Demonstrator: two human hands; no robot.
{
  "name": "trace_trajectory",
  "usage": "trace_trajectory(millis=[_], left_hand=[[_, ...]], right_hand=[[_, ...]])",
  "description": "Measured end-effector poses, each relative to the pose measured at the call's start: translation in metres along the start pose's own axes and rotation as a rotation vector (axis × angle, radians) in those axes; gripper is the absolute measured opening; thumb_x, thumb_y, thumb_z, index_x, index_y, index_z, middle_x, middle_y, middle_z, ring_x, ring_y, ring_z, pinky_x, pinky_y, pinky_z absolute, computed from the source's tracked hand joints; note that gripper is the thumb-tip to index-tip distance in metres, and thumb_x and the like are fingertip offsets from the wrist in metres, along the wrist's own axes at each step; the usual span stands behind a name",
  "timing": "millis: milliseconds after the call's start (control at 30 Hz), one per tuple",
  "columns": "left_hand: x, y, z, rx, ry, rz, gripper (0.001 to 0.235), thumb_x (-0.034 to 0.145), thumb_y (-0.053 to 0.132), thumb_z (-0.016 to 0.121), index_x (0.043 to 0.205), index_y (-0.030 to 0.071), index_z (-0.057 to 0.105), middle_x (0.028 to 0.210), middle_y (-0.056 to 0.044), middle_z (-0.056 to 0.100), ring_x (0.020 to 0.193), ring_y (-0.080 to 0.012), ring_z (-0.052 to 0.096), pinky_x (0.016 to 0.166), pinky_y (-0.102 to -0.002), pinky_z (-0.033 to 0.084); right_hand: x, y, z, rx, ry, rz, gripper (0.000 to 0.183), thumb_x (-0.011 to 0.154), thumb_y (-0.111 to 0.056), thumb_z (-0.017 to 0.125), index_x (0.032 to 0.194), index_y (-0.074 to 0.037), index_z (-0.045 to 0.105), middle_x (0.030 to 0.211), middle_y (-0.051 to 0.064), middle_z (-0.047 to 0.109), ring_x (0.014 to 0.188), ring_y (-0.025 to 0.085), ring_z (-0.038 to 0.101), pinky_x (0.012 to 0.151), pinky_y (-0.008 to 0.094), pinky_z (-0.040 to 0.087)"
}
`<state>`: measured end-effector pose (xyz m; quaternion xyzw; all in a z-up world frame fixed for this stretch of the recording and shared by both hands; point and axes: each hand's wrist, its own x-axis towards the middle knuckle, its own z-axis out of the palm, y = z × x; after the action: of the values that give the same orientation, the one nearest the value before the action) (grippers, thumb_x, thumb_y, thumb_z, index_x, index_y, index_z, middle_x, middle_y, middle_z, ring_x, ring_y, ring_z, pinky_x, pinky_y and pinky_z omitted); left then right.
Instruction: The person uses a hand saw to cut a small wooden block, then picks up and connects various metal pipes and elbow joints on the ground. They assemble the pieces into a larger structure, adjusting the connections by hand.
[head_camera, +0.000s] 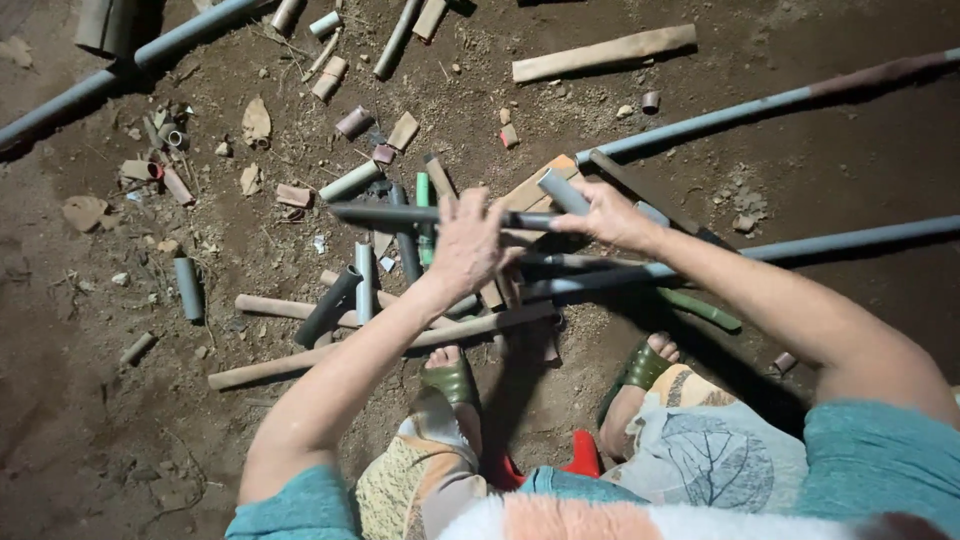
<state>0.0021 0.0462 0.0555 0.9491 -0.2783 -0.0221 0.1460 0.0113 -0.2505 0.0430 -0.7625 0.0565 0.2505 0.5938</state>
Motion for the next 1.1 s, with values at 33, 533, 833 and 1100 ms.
trace_trajectory(millis=[33, 533, 833, 1100], left_hand=[[0.005, 0.005, 0.008, -0.022, -0.013, 0.112, 0.079, 0.084, 0.056, 0.084, 0.142, 0.01, 0.057, 0.132, -0.016, 0.057, 0.13, -0.0359, 0.054, 0.116, -0.064, 0.027], [0.007, 0.002, 0.001, -0.665, -0.282, -0.023, 0.053, 0.103, 0.051, 0.067, 0.153, 0.037, 0.055, 0.13, -0.009, 0.065, 0.12, -0.0415, 0.068, 0.101, -0.057, 0.057], [0.008, 0.013, -0.022, -0.383, -0.239, 0.047, 0.062, 0.1, 0.05, 0.069, 0.158, 0.043, 0.047, 0.105, -0.008, 0.06, 0.093, -0.0403, 0.071, 0.081, -0.056, 0.061], [-0.004, 0.013, 0.003, -0.221, -0.141, 0.094, 0.077, 0.093, 0.048, 0.074, 0.162, 0.044, 0.039, 0.094, -0.002, 0.053, 0.081, -0.0347, 0.072, 0.07, -0.052, 0.063]], right_hand=[[-0.011, -0.02, 0.004, -0.03, -0.022, -0.039, 0.04, 0.079, -0.014, 0.097, 0.112, -0.007, 0.077, 0.09, 0.004, 0.073, 0.079, 0.014, 0.067, 0.061, 0.027, 0.057], [-0.063, -0.061, -0.051, -1.16, -0.039, -0.507, 0.039, 0.102, -0.059, 0.06, 0.13, -0.031, 0.062, 0.093, -0.001, 0.067, 0.095, 0.022, 0.071, 0.08, 0.039, 0.06], [-0.057, -0.048, -0.044, -1.329, -0.015, -0.663, 0.038, 0.099, -0.065, 0.059, 0.12, -0.033, 0.062, 0.086, -0.004, 0.059, 0.09, 0.019, 0.065, 0.078, 0.034, 0.06], [-0.043, -0.023, -0.037, -1.292, -0.079, -0.675, 0.041, 0.1, -0.069, 0.052, 0.112, -0.03, 0.059, 0.086, -0.004, 0.057, 0.091, 0.018, 0.066, 0.079, 0.035, 0.06]])
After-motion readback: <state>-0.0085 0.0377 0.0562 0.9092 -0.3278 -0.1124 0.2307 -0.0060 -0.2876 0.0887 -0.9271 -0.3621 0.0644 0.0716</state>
